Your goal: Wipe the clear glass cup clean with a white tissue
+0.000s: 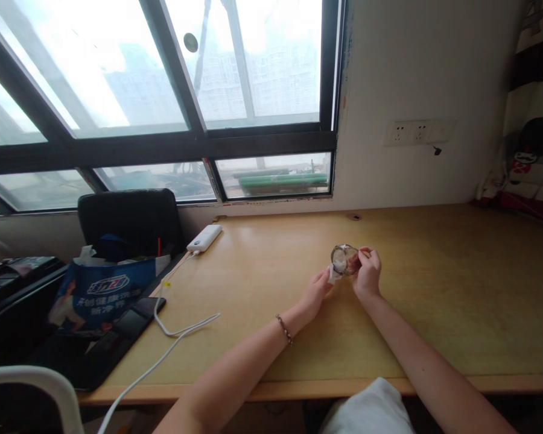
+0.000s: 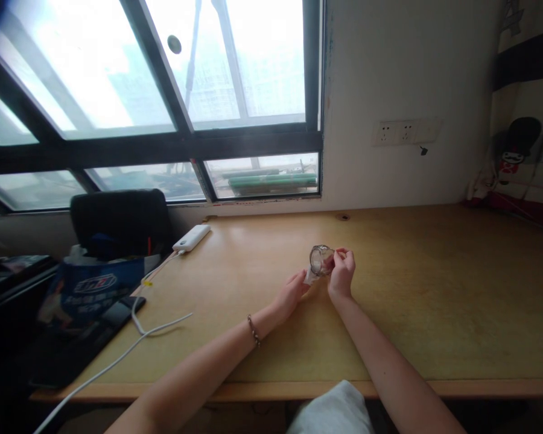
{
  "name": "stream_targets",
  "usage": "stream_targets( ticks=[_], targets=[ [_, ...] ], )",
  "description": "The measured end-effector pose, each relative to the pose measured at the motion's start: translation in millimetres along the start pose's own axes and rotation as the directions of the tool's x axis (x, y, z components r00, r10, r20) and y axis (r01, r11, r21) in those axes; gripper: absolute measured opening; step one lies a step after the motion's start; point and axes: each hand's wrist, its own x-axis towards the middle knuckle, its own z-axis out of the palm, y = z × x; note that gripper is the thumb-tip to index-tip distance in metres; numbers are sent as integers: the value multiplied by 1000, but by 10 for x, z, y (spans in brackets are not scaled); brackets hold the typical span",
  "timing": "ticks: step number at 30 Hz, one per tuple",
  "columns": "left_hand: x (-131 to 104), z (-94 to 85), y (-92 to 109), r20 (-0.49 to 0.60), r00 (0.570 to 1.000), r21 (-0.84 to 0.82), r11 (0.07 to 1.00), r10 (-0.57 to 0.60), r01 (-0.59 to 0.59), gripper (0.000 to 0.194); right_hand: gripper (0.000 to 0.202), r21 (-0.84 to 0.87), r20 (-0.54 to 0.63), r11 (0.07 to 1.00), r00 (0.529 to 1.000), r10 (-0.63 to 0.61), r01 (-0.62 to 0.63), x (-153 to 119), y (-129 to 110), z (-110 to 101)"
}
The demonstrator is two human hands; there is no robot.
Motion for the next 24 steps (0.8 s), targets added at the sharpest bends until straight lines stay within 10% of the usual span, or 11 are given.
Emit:
stream_targets(
  ticks=[6,13,24],
  targets=[
    [5,0,69,146,979,-228,958,-142,173,42,10,-538,357,690,872,-335,485,-231,-75,15],
    [45,-73,114,60,991,-333,933,-123,135,32,15,-538,781,166,563,-271,827,-227,-1,-22],
    [130,-222,79,-80,996,-385,923,-35,2,22,19,-475,868,29,474,-148,879,-235,-165,79]
  ],
)
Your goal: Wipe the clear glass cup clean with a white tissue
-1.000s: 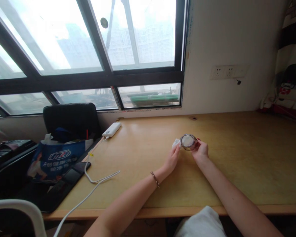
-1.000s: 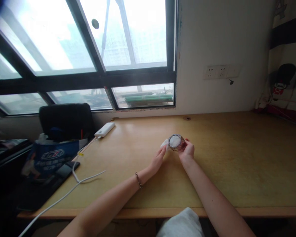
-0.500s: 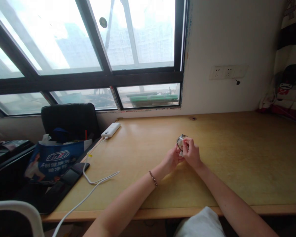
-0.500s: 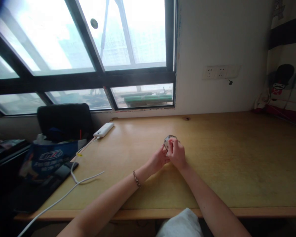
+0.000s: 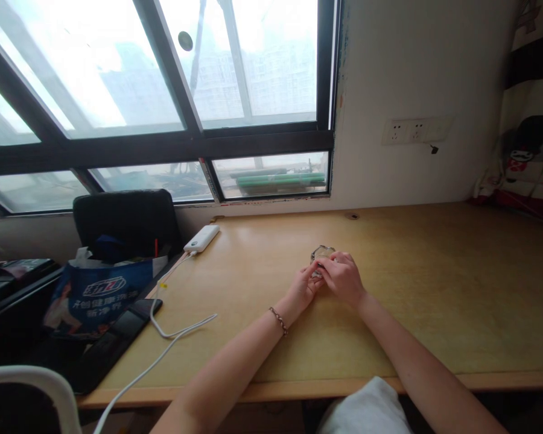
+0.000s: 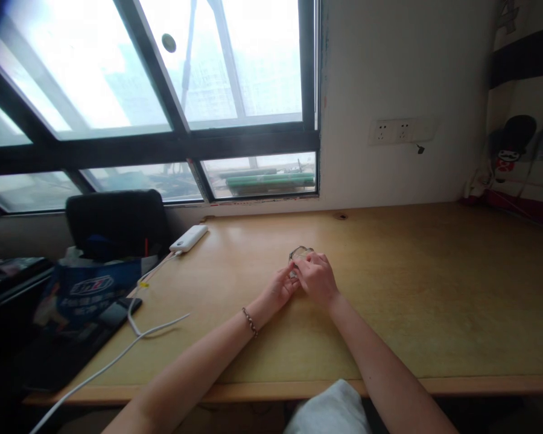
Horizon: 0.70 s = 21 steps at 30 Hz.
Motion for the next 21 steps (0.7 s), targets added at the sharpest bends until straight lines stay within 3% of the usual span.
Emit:
stream_targets(
  ticks=[5,10,18,21],
  targets=[
    [46,-58,93,-17,999,-2,1000,28,-28,25,22,-27,42,1000,999,15,-14,-1,-22,-36],
    [51,-71,121,-8,1000,41,999,25,-25,25,19,-46,82,996,994,75,-71,-58,8,91],
    [35,-46,83,53,997,55,997,52,-55,18,15,175,97,977,990,106,-122,-87,63,211],
    [27,-40,62,82,995,77,995,53,-59,21,13,181,72,971,986,148,-159,-92,81,238]
  ],
)
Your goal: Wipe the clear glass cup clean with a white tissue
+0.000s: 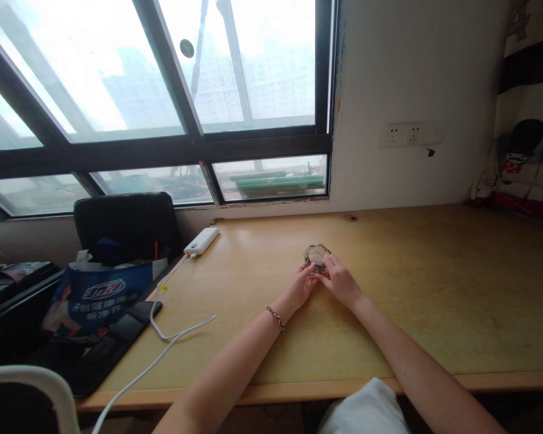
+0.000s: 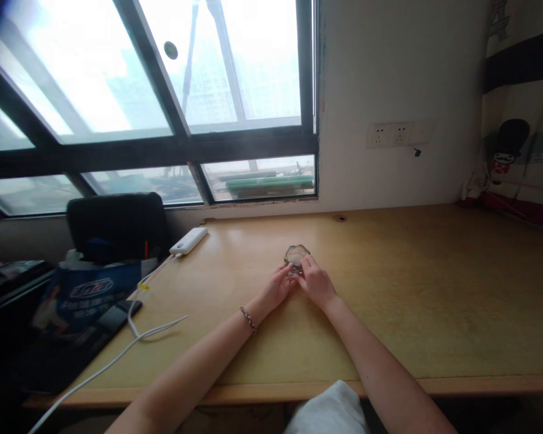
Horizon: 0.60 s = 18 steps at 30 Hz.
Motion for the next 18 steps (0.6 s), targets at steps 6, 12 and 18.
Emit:
stream_targets(
  ticks=[6,12,18],
  targets=[
    [-24,25,-2,42,999,71,997,-14,11,24,10,-57,-92,997,995,42,-48,50,169,-10],
    [-10,7,105,10,1000,93,996,-11,10,21,9,-186,-184,970,975,124,-159,145,949,-170],
    [35,-54,147,-72,997,84,996,-15,21,17,10,-177,-177,964,970,169,-200,8,2039,-486]
  ],
)
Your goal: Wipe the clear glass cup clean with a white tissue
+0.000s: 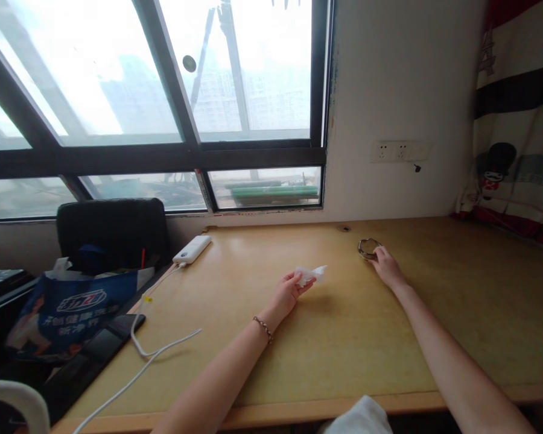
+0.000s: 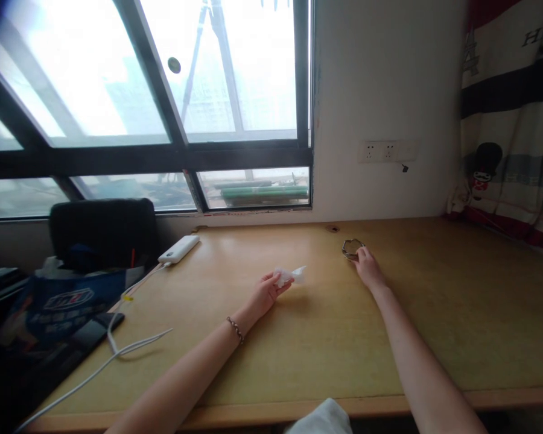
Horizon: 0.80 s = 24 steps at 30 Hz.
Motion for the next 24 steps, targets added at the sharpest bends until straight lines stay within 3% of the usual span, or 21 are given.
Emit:
stream_targets(
  ticks=[4,8,24],
  targets=[
    [8,-6,-15,7,1000,25,999,-30,30,19,12,10,-45,997,996,70,-70,22,498,-33],
    [3,-4,-34,39,999,42,999,-22,21,19,13,10,-66,995,993,96,-96,22,734,-36],
    [-33,33,-16,19,999,51,998,-40,39,18,15,45,-69,992,990,124,-122,-1,919,30]
  ],
)
